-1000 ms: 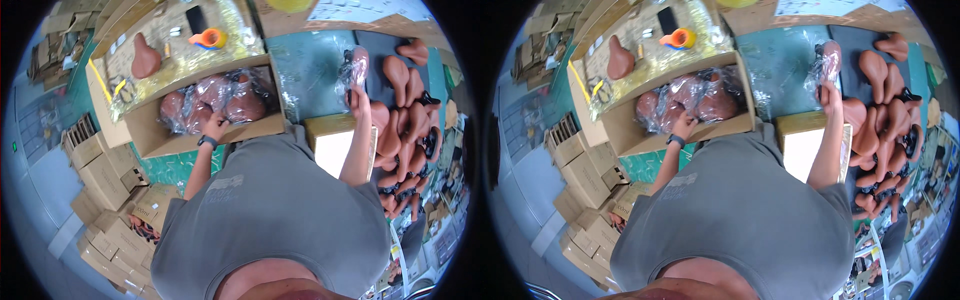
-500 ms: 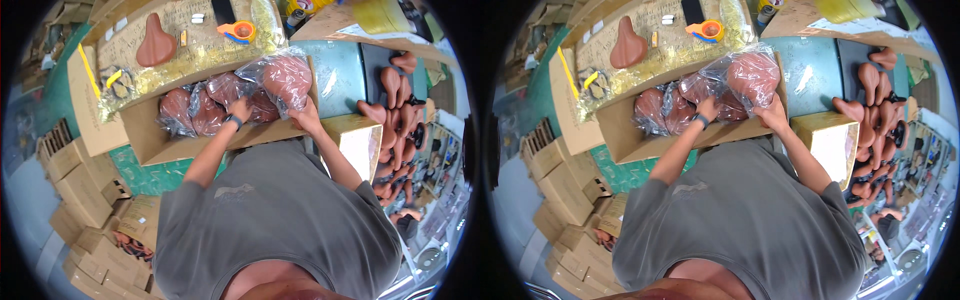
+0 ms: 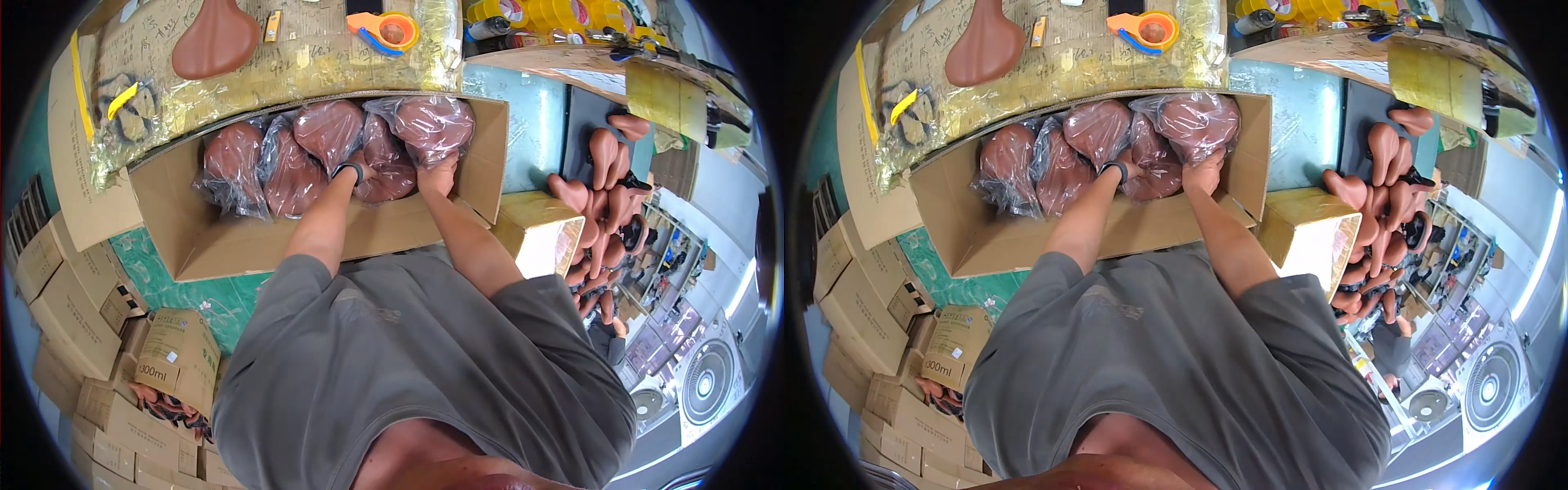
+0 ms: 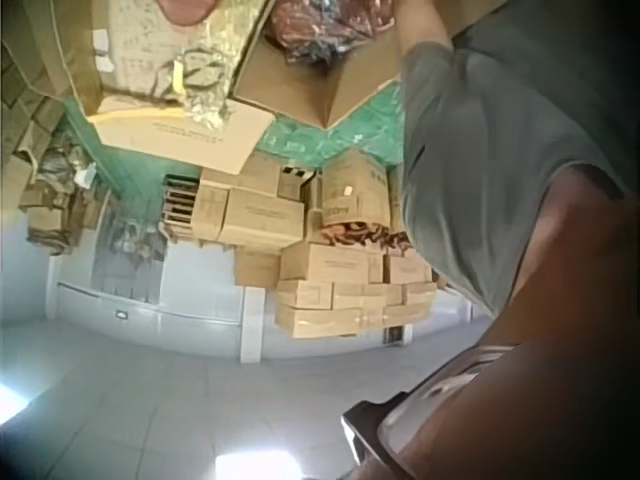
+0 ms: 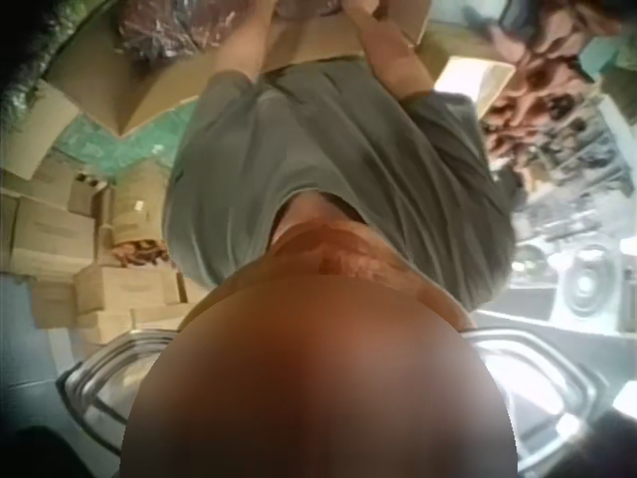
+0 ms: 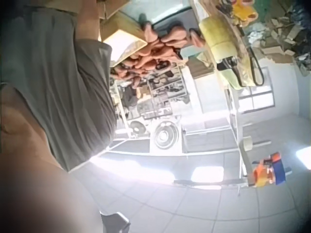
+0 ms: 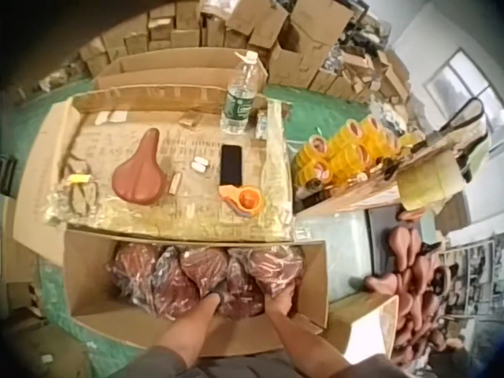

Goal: The recorder assembles a cardboard box, tapes it shut, packs it with plastic-wrapped bicycle seats and foam padding, then moves to a conveyor belt to sort more seats.

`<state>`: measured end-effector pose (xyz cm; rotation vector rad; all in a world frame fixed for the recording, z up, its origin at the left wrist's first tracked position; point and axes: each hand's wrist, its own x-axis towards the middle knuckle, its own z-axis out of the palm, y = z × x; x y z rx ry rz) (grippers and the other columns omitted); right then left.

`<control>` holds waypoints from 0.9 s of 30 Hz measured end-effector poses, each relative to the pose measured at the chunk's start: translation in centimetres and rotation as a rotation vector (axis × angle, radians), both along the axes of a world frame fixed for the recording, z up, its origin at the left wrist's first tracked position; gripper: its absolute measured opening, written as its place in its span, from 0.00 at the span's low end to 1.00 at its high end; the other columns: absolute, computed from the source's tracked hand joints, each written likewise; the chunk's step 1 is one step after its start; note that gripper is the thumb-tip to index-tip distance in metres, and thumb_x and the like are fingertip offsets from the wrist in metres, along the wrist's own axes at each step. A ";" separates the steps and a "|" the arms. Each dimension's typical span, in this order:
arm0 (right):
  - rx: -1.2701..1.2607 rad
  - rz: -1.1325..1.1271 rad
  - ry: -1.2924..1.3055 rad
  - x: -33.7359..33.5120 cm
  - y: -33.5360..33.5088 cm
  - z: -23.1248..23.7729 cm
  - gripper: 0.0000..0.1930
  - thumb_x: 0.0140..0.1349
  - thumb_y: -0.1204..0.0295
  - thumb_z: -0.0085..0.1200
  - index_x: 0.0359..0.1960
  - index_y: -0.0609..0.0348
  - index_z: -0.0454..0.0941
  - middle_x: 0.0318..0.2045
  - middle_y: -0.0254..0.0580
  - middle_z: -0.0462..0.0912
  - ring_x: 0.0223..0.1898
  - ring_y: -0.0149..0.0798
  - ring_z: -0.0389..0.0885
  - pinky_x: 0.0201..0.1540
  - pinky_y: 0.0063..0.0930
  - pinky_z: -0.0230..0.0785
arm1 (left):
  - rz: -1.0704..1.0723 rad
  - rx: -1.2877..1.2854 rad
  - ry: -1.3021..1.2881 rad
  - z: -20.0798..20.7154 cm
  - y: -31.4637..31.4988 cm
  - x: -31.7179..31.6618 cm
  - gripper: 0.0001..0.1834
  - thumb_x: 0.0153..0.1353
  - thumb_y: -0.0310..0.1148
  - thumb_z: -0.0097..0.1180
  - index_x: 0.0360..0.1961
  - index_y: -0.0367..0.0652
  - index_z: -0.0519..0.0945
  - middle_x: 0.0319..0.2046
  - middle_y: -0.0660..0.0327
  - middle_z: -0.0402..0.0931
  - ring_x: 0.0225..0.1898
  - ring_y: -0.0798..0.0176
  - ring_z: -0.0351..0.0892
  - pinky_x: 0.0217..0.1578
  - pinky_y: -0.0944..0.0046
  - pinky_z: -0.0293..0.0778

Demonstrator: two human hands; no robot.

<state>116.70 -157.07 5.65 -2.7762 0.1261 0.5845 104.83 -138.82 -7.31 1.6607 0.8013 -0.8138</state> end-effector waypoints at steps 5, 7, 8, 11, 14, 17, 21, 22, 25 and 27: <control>-0.011 0.078 0.293 2.0 -0.8 -9.9 0.54 0.53 0.62 0.76 0.78 0.53 0.55 0.63 0.61 0.81 0.63 0.65 0.82 0.68 0.54 0.76 | -0.044 0.071 0.058 0.6 0.2 -0.8 0.63 0.53 0.45 0.81 0.83 0.37 0.56 0.76 0.41 0.69 0.77 0.42 0.69 0.77 0.53 0.66; 0.457 0.159 0.101 6.9 -9.2 -16.9 0.51 0.52 0.62 0.79 0.77 0.54 0.61 0.66 0.54 0.82 0.66 0.57 0.82 0.70 0.47 0.75 | -0.117 0.057 0.130 3.6 -2.4 5.1 0.57 0.59 0.44 0.75 0.83 0.37 0.56 0.77 0.39 0.67 0.77 0.41 0.68 0.77 0.51 0.65; 0.517 0.187 0.141 6.2 -9.1 -18.4 0.53 0.53 0.63 0.79 0.79 0.55 0.59 0.70 0.53 0.78 0.70 0.54 0.78 0.73 0.44 0.71 | -0.112 0.061 0.127 4.1 -1.8 4.1 0.54 0.62 0.44 0.72 0.82 0.36 0.56 0.78 0.38 0.64 0.77 0.39 0.68 0.77 0.49 0.66; 0.684 0.273 0.456 3.2 -1.9 -16.2 0.57 0.56 0.68 0.79 0.83 0.57 0.52 0.79 0.51 0.66 0.78 0.49 0.66 0.81 0.41 0.59 | 0.014 0.489 0.188 1.3 -2.0 -4.4 0.55 0.63 0.47 0.71 0.82 0.34 0.54 0.76 0.36 0.68 0.74 0.37 0.72 0.75 0.47 0.68; 0.218 0.601 0.674 7.8 -5.2 -16.2 0.54 0.64 0.46 0.70 0.85 0.55 0.54 0.82 0.56 0.61 0.78 0.54 0.68 0.79 0.42 0.62 | -0.132 0.557 -0.077 5.3 -3.6 -4.3 0.54 0.67 0.46 0.67 0.84 0.34 0.51 0.74 0.33 0.69 0.75 0.33 0.70 0.76 0.46 0.67; -0.126 0.939 0.925 11.7 -4.6 -10.9 0.46 0.64 0.46 0.70 0.77 0.59 0.69 0.62 0.64 0.85 0.57 0.59 0.88 0.62 0.47 0.80 | -0.246 0.235 -0.273 10.3 -1.3 -5.9 0.48 0.68 0.45 0.66 0.81 0.31 0.59 0.72 0.32 0.72 0.74 0.33 0.72 0.74 0.46 0.69; 0.270 0.578 0.067 5.6 -0.4 7.8 0.37 0.67 0.54 0.69 0.72 0.64 0.74 0.54 0.61 0.89 0.50 0.58 0.91 0.57 0.45 0.82 | -0.262 0.116 -0.353 15.8 1.9 -10.6 0.41 0.69 0.44 0.66 0.76 0.32 0.69 0.64 0.37 0.81 0.65 0.37 0.82 0.68 0.46 0.76; 0.511 0.485 -0.043 3.9 -0.6 12.6 0.36 0.69 0.57 0.68 0.72 0.65 0.74 0.54 0.60 0.89 0.50 0.58 0.91 0.56 0.45 0.82 | -0.321 0.105 -0.396 16.6 2.6 -10.5 0.41 0.69 0.44 0.66 0.76 0.32 0.69 0.64 0.37 0.81 0.65 0.37 0.82 0.68 0.46 0.76; 0.803 0.150 0.085 -3.7 -4.3 21.9 0.32 0.73 0.66 0.66 0.75 0.65 0.71 0.49 0.49 0.91 0.49 0.40 0.92 0.53 0.36 0.84 | -0.491 0.077 -0.470 18.3 4.3 -10.5 0.40 0.71 0.45 0.67 0.76 0.32 0.69 0.65 0.39 0.82 0.65 0.42 0.84 0.66 0.50 0.79; 0.832 0.063 0.083 -10.0 -8.1 23.6 0.29 0.73 0.65 0.66 0.71 0.63 0.74 0.47 0.48 0.91 0.48 0.41 0.92 0.53 0.38 0.84 | -0.582 0.048 -0.469 19.8 4.8 -9.5 0.39 0.72 0.44 0.67 0.76 0.32 0.69 0.66 0.40 0.82 0.66 0.44 0.84 0.66 0.51 0.79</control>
